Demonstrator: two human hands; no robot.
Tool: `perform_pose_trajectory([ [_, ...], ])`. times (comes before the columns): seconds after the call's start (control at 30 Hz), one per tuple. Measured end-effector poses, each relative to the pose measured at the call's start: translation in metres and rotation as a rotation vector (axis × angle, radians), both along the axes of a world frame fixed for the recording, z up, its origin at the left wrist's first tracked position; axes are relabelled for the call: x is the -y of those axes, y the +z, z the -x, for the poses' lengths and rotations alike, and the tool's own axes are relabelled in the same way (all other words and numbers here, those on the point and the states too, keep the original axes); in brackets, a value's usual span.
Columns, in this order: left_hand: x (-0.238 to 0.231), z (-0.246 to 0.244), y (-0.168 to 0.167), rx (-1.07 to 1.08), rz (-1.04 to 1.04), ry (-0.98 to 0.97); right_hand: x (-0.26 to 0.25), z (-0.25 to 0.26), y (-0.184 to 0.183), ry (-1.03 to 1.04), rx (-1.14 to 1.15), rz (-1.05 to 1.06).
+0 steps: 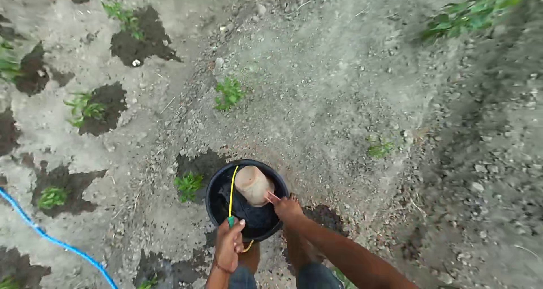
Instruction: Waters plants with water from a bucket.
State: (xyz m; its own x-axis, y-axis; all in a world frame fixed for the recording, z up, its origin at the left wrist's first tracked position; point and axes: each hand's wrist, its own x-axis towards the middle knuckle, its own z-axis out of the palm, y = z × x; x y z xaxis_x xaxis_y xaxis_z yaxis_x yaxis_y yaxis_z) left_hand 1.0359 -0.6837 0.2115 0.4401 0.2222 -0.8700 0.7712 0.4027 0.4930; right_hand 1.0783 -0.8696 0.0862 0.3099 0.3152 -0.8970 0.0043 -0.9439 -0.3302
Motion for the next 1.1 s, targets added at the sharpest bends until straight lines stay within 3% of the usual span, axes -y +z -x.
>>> perform_pose_trajectory([
  [0.1,0.014,-0.046,-0.009,0.046,0.020,-0.041,-0.003,-0.041,-0.007,0.006,-0.060,0.063],
  [0.17,0.020,-0.077,-0.021,0.056,0.045,-0.038,0.001,-0.067,-0.018,-0.123,-0.175,0.016],
  [0.3,0.024,-0.135,-0.052,0.069,0.122,0.054,0.033,-0.110,-0.076,-0.711,-0.312,-0.249],
  [0.37,0.025,-0.155,-0.067,0.063,0.131,0.088,0.051,-0.126,-0.093,-1.032,-0.560,-0.413],
  [0.43,0.021,-0.172,-0.080,0.048,0.115,0.100,0.065,-0.135,-0.104,-1.185,-0.734,-0.564],
  [0.63,0.000,-0.211,-0.120,0.010,0.122,0.242,0.074,-0.160,-0.103,-1.234,-0.885,-0.883],
  [0.8,-0.022,-0.221,-0.149,-0.013,0.080,0.296,0.063,-0.212,-0.077,-1.161,-0.804,-1.059],
  [0.93,-0.042,-0.219,-0.158,-0.032,0.058,0.269,0.034,-0.262,-0.072,-1.239,-0.571,-0.910],
  [1.1,-0.057,-0.201,-0.167,-0.060,-0.038,0.159,-0.018,-0.336,-0.105,-1.295,-0.377,-0.644],
])
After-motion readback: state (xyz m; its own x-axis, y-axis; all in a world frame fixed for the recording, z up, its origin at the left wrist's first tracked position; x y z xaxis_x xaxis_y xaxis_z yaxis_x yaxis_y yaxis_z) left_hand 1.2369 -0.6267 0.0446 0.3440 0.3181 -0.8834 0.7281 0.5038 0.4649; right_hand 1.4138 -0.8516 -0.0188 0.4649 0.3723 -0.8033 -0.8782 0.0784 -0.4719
